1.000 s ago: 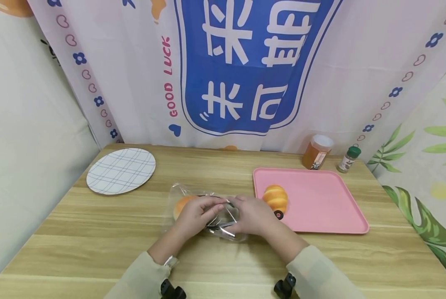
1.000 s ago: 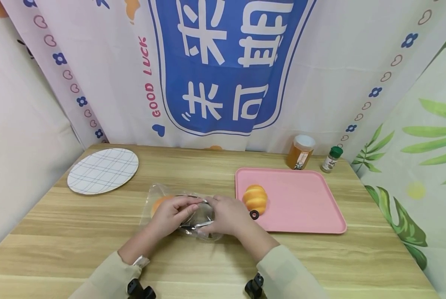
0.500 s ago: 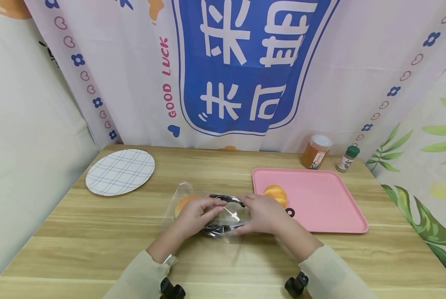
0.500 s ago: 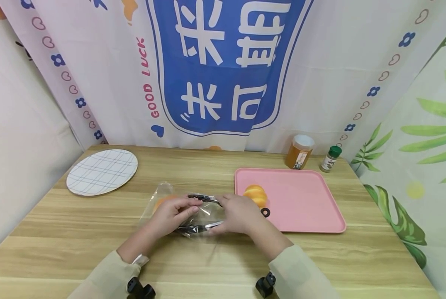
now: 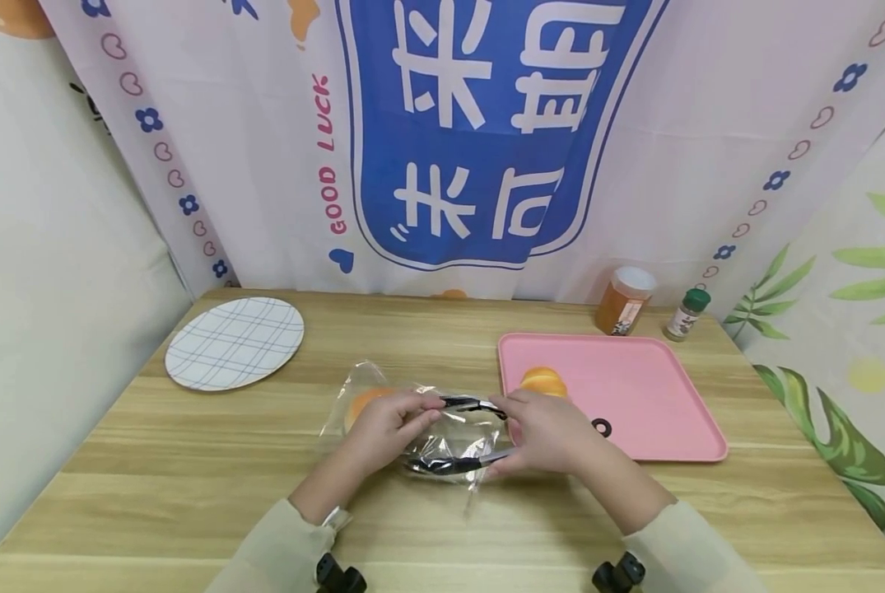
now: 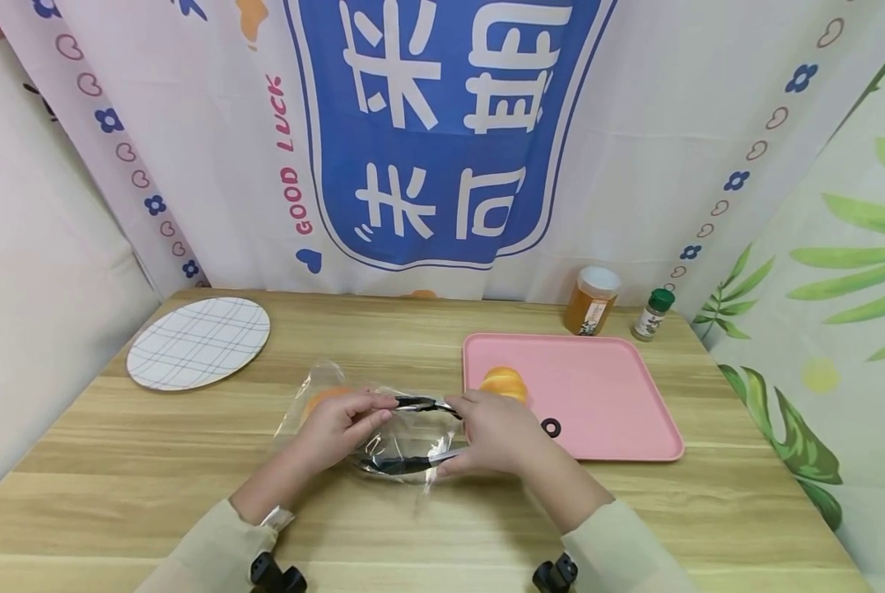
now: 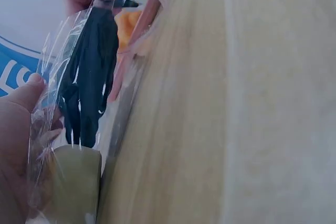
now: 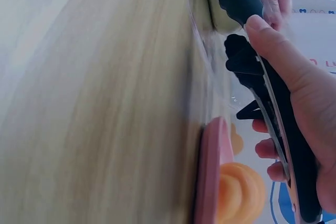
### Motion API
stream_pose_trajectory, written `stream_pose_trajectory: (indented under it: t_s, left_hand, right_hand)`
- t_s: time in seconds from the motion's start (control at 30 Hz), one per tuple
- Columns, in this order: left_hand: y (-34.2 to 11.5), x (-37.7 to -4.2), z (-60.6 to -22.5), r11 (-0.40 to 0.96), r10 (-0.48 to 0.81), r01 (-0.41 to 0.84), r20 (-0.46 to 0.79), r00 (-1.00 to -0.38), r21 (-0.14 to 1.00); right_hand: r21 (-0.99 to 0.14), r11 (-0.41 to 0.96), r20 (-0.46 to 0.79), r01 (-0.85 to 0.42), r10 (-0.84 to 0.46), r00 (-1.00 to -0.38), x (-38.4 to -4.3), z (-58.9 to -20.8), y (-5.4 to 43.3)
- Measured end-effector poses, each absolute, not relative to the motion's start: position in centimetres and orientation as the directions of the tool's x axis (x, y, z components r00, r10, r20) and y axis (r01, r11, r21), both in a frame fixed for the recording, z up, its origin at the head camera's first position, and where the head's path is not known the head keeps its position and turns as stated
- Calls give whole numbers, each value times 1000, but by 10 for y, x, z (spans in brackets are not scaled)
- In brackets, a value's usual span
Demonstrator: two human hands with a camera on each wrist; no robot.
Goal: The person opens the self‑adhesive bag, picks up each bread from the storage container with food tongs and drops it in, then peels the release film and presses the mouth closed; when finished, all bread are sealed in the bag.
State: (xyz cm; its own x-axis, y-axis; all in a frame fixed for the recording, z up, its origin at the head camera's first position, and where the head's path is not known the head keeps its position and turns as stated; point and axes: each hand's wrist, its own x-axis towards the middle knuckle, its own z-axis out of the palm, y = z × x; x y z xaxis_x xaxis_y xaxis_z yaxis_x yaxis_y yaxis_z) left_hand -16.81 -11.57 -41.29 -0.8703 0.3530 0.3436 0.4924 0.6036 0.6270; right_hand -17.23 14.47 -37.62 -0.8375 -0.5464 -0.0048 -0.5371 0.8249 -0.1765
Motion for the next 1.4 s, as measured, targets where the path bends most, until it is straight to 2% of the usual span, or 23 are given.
stream_pose_trajectory:
  t_s: [0.4, 0.6, 0.83, 1.13, 1.4]
  left_hand:
    - [-125, -175, -412, 650, 209, 430, 396, -894, 626]
    - [-126, -174, -409, 664, 251, 451, 391, -886, 597]
    - [-125, -175, -409, 670, 262, 465, 402, -877, 578]
    - [-127, -173, -413, 652, 217, 432, 393, -894, 623]
    - [-127, -172, -413, 642, 219, 432, 389, -895, 633]
  right_hand:
    - [-167, 884, 20, -437, -440, -898, -174, -357, 200]
    - [-196, 905, 24, -377, -380, -925, -177, -350, 241]
    - [-193, 935, -52, -298, -313, -948, -183, -341, 283]
    - [-152, 941, -105, -303, -320, -942, -194, -349, 295]
    - [-184, 943, -142, -277, -304, -942, -201, -356, 293]
